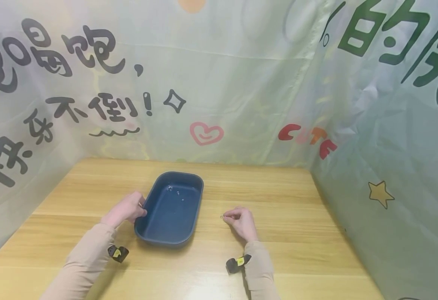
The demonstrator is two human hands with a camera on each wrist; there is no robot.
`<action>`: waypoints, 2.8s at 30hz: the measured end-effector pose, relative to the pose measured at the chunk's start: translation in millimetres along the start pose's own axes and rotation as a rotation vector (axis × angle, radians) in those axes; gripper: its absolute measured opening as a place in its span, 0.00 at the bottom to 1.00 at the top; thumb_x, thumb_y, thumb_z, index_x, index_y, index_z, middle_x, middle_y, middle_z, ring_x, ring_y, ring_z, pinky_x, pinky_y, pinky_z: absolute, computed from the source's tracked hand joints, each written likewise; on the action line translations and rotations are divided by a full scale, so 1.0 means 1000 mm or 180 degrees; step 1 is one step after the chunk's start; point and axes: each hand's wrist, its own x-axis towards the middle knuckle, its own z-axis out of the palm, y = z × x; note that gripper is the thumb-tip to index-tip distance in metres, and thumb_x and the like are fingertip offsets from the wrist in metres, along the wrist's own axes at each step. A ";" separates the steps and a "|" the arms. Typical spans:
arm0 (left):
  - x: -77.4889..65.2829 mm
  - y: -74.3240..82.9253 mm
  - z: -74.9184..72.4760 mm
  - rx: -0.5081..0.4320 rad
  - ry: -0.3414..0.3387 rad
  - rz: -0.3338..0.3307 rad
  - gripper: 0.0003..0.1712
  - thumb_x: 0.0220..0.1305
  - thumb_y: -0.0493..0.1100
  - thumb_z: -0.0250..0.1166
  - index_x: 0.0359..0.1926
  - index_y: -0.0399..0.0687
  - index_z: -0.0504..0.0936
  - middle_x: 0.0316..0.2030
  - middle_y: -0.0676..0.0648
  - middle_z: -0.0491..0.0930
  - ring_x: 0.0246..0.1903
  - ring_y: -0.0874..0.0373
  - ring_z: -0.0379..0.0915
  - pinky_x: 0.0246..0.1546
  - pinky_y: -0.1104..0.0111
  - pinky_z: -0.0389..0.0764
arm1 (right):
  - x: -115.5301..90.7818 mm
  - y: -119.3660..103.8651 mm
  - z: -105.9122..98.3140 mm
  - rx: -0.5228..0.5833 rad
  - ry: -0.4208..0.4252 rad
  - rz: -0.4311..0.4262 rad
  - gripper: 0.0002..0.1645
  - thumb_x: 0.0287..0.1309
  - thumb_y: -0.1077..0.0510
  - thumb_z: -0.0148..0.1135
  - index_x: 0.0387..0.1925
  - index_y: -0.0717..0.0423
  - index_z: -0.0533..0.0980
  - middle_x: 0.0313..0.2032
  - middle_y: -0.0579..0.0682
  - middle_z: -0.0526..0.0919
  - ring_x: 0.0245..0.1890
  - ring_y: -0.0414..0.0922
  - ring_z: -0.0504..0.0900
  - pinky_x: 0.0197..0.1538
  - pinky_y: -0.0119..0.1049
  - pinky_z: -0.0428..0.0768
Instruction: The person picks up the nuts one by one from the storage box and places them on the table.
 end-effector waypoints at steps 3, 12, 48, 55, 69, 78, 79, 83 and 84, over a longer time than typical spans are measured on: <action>0.001 -0.001 0.000 0.0011 0.0012 0.0031 0.04 0.54 0.31 0.65 0.27 0.38 0.77 0.23 0.45 0.78 0.17 0.56 0.74 0.16 0.73 0.74 | 0.000 0.000 -0.001 0.0000 -0.0026 -0.0018 0.03 0.52 0.64 0.74 0.32 0.59 0.88 0.31 0.54 0.87 0.29 0.34 0.75 0.34 0.24 0.74; 0.001 -0.002 0.002 0.0049 0.0072 0.0087 0.07 0.51 0.31 0.65 0.23 0.41 0.75 0.20 0.46 0.76 0.15 0.57 0.73 0.15 0.73 0.72 | 0.001 0.002 -0.001 0.0032 -0.0114 -0.0059 0.04 0.53 0.64 0.73 0.33 0.59 0.88 0.31 0.56 0.86 0.28 0.33 0.73 0.33 0.23 0.72; 0.000 0.001 0.000 0.0033 0.0005 0.0037 0.04 0.54 0.31 0.66 0.27 0.38 0.78 0.23 0.45 0.77 0.18 0.57 0.75 0.17 0.72 0.77 | 0.002 -0.012 -0.001 -0.0019 0.0212 0.0012 0.10 0.59 0.60 0.70 0.41 0.61 0.86 0.37 0.56 0.88 0.34 0.37 0.77 0.40 0.25 0.77; -0.001 0.001 0.000 0.0074 0.0036 0.0098 0.07 0.53 0.31 0.66 0.23 0.40 0.76 0.20 0.47 0.76 0.17 0.56 0.75 0.16 0.73 0.75 | 0.021 -0.059 -0.007 -0.0346 0.0277 -0.0414 0.11 0.60 0.59 0.68 0.43 0.61 0.86 0.35 0.54 0.88 0.33 0.39 0.78 0.38 0.28 0.77; -0.001 -0.001 0.001 0.0028 0.0060 0.0110 0.06 0.51 0.31 0.66 0.22 0.40 0.77 0.20 0.47 0.77 0.16 0.57 0.75 0.17 0.72 0.79 | 0.086 -0.163 0.038 -0.1725 -0.1295 -0.0622 0.08 0.62 0.56 0.66 0.37 0.57 0.86 0.33 0.50 0.89 0.34 0.44 0.83 0.43 0.36 0.83; 0.000 -0.005 0.001 -0.0296 -0.0012 -0.0031 0.14 0.54 0.32 0.68 0.41 0.27 0.79 0.37 0.33 0.82 0.21 0.54 0.80 0.22 0.67 0.86 | 0.103 -0.161 0.073 -0.1996 -0.1708 0.0024 0.08 0.57 0.55 0.71 0.33 0.56 0.83 0.31 0.50 0.84 0.25 0.42 0.78 0.29 0.31 0.79; 0.001 -0.007 0.000 -0.0334 -0.0008 -0.0028 0.15 0.54 0.32 0.68 0.42 0.27 0.79 0.39 0.32 0.82 0.21 0.55 0.81 0.22 0.67 0.86 | 0.103 -0.159 0.075 -0.1995 -0.1724 0.0077 0.08 0.56 0.56 0.72 0.32 0.56 0.83 0.29 0.50 0.84 0.22 0.41 0.78 0.26 0.30 0.78; 0.002 -0.012 0.000 -0.0575 -0.0055 -0.0009 0.12 0.53 0.32 0.68 0.38 0.28 0.79 0.35 0.34 0.82 0.21 0.56 0.81 0.23 0.66 0.88 | 0.103 -0.156 0.081 -0.1961 -0.1700 0.0310 0.10 0.52 0.59 0.75 0.31 0.57 0.79 0.28 0.49 0.81 0.17 0.40 0.75 0.22 0.28 0.75; 0.002 -0.013 0.000 -0.0648 -0.0077 -0.0001 0.11 0.53 0.32 0.68 0.37 0.28 0.79 0.33 0.36 0.83 0.20 0.57 0.81 0.23 0.65 0.88 | 0.103 -0.156 0.083 -0.1951 -0.1697 0.0349 0.11 0.52 0.59 0.75 0.31 0.57 0.78 0.28 0.50 0.80 0.17 0.40 0.75 0.22 0.28 0.75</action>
